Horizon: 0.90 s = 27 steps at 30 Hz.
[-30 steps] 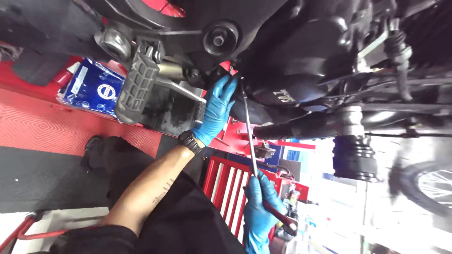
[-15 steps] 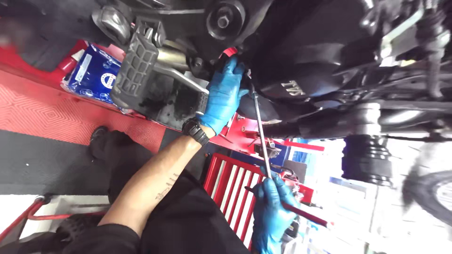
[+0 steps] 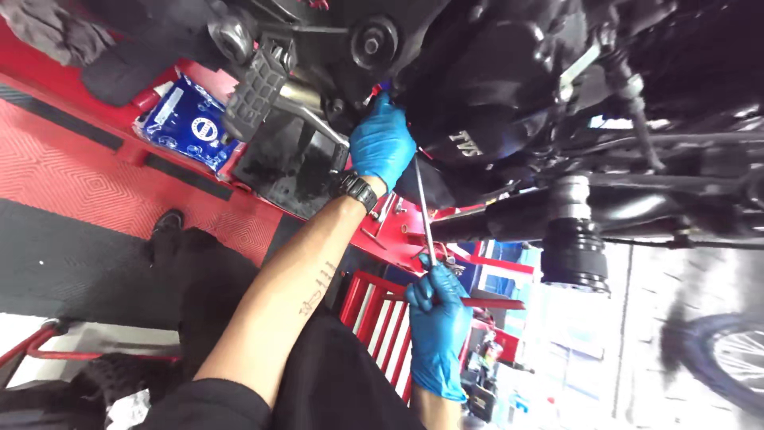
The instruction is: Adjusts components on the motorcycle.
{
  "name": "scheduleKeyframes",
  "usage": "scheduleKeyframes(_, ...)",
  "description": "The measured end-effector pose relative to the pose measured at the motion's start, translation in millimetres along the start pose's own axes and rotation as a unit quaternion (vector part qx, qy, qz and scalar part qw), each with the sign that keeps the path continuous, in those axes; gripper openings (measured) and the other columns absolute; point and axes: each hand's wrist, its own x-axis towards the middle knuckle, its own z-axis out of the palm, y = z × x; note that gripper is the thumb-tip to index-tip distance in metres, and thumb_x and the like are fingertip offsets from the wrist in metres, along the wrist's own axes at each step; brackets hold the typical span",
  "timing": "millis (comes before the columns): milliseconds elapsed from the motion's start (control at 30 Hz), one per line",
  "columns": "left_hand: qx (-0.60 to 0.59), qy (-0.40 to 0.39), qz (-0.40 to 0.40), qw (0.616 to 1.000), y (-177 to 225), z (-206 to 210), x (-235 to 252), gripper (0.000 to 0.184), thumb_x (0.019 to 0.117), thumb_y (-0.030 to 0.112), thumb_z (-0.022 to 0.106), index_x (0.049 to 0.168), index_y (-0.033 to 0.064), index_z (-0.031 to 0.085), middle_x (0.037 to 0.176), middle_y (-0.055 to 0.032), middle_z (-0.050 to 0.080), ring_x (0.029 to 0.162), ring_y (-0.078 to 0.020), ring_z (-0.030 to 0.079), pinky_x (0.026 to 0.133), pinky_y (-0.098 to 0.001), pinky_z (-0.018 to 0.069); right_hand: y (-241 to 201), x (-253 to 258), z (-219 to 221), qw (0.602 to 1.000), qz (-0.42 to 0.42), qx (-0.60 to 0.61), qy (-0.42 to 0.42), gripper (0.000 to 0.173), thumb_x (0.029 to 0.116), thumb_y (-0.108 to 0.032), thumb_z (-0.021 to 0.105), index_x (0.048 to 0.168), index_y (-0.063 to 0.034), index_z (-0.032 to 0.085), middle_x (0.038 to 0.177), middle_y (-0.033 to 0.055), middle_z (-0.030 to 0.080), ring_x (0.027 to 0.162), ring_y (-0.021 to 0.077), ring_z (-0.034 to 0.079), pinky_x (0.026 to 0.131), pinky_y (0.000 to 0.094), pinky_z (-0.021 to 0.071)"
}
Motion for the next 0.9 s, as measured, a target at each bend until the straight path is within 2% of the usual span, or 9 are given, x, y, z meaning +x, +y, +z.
scheduleKeyframes(100, 0.018, 0.026, -0.014, 0.999, 3.9, 7.4, -0.6, 0.039, 0.0907, 0.025, 0.065, 0.126, 0.0094, 0.07, 0.161, -0.0027, 0.041, 0.114, -0.0242, 0.068, 0.084, -0.047, 0.06, -16.1, 1.3, 3.0, 1.0, 0.006, -0.016, 0.015, 0.03, 0.1066, -0.009, 0.041, 0.107, 0.0001, 0.069, 0.053, -0.0069, 0.044, 0.04, 0.0024, 0.037, 0.038, 0.0181, 0.0343)
scheduleKeyframes(233, 0.011, 0.055, -0.043, 0.998, 10.2, 13.9, -2.5, 0.036, 0.0935, 0.02, 0.061, 0.127, 0.0099, 0.069, 0.156, -0.0038, 0.048, 0.107, -0.0251, 0.07, 0.08, -0.0469, 0.0608, -14.8, 5.6, -3.4, 1.0, 0.021, 0.016, -0.006, 0.031, 0.1064, -0.011, 0.041, 0.108, 0.0004, 0.07, 0.053, -0.007, 0.043, 0.04, 0.0027, 0.036, 0.039, 0.0183, 0.0341)
scheduleKeyframes(333, -0.003, 0.082, -0.04, 0.996, 11.9, 14.8, -3.3, 0.027, 0.0963, 0.011, 0.058, 0.121, 0.0064, 0.069, 0.143, -0.0121, 0.057, 0.1, -0.0319, 0.07, 0.074, -0.052, 0.0607, -9.4, 7.4, -6.6, 0.998, 0.04, 0.046, -0.018, 0.032, 0.1063, -0.012, 0.041, 0.107, -0.0006, 0.07, 0.053, -0.008, 0.041, 0.04, 0.0022, 0.035, 0.04, 0.0183, 0.0334)
scheduleKeyframes(433, 0.008, 0.079, -0.058, 0.995, 14.7, 15.6, 2.0, 0.024, 0.0964, 0.013, 0.059, 0.116, 0.0066, 0.071, 0.133, -0.0132, 0.064, 0.1, -0.0329, 0.071, 0.075, -0.0538, 0.0606, -7.4, 10.3, -12.0, 0.997, 0.048, 0.06, -0.024, 0.031, 0.1059, -0.013, 0.042, 0.106, -0.0013, 0.071, 0.052, -0.007, 0.042, 0.04, 0.0023, 0.036, 0.04, 0.0186, 0.0345)
scheduleKeyframes(567, 0.016, 0.017, -0.043, 0.999, 11.5, 5.1, 1.0, 0.036, 0.0967, 0.026, 0.063, 0.123, 0.0023, 0.067, 0.128, -0.0195, 0.066, 0.108, -0.0381, 0.068, 0.085, -0.0582, 0.0579, -7.2, 13.4, -17.0, 0.994, 0.061, 0.083, -0.022, 0.03, 0.1048, -0.012, 0.043, 0.107, -0.0006, 0.07, 0.052, -0.0063, 0.044, 0.04, 0.0026, 0.037, 0.039, 0.0195, 0.0352)
scheduleKeyframes(667, 0.026, -0.046, -0.053, 0.997, 17.8, -12.4, 2.4, 0.04, 0.0972, 0.032, 0.062, 0.124, 0.0028, 0.066, 0.13, -0.0194, 0.065, 0.118, -0.0373, 0.064, 0.095, -0.0583, 0.054, -9.4, 13.6, -15.7, 0.992, 0.074, 0.104, -0.01, 0.029, 0.1043, -0.009, 0.043, 0.106, 0.0011, 0.071, 0.052, -0.0056, 0.044, 0.04, 0.0028, 0.037, 0.039, 0.0196, 0.0342)
scheduleKeyframes(733, 0.042, -0.053, -0.057, 0.996, 22.5, -16.7, -1.2, 0.045, 0.1001, 0.037, 0.058, 0.128, 0.0029, 0.065, 0.131, -0.0194, 0.065, 0.121, -0.0364, 0.064, 0.098, -0.0567, 0.0528, -11.0, 12.1, -13.1, 0.991, 0.074, 0.109, -0.009, 0.028, 0.1045, -0.007, 0.043, 0.104, 0.002, 0.07, 0.052, -0.0045, 0.045, 0.04, 0.0031, 0.037, 0.039, 0.0195, 0.0345)
scheduleKeyframes(833, 0.091, -0.033, -0.056, 0.994, 24.8, -15.2, -6.9, 0.054, 0.103, 0.036, 0.051, 0.142, -0.0021, 0.051, 0.126, -0.0238, 0.066, 0.114, -0.039, 0.067, 0.094, -0.0565, 0.0551, -10.7, 11.5, -6.1, 0.993, 0.065, 0.099, 0.001, 0.027, 0.1034, -0.007, 0.044, 0.102, 0.0012, 0.07, 0.052, -0.0044, 0.045, 0.041, 0.0034, 0.037, 0.04, 0.0197, 0.0345)
scheduleKeyframes(900, 0.108, -0.016, -0.055, 0.992, 18.5, -9.8, -9.7, 0.059, 0.104, 0.036, 0.049, 0.149, -0.0011, 0.042, 0.12, -0.0231, 0.069, 0.107, -0.0384, 0.07, 0.09, -0.0552, 0.0575, -6.7, 9.2, -2.2, 0.993, 0.063, 0.101, 0.012, 0.026, 0.1025, -0.006, 0.045, 0.101, 0.0016, 0.071, 0.052, -0.004, 0.046, 0.04, 0.0035, 0.037, 0.039, 0.02, 0.0344)
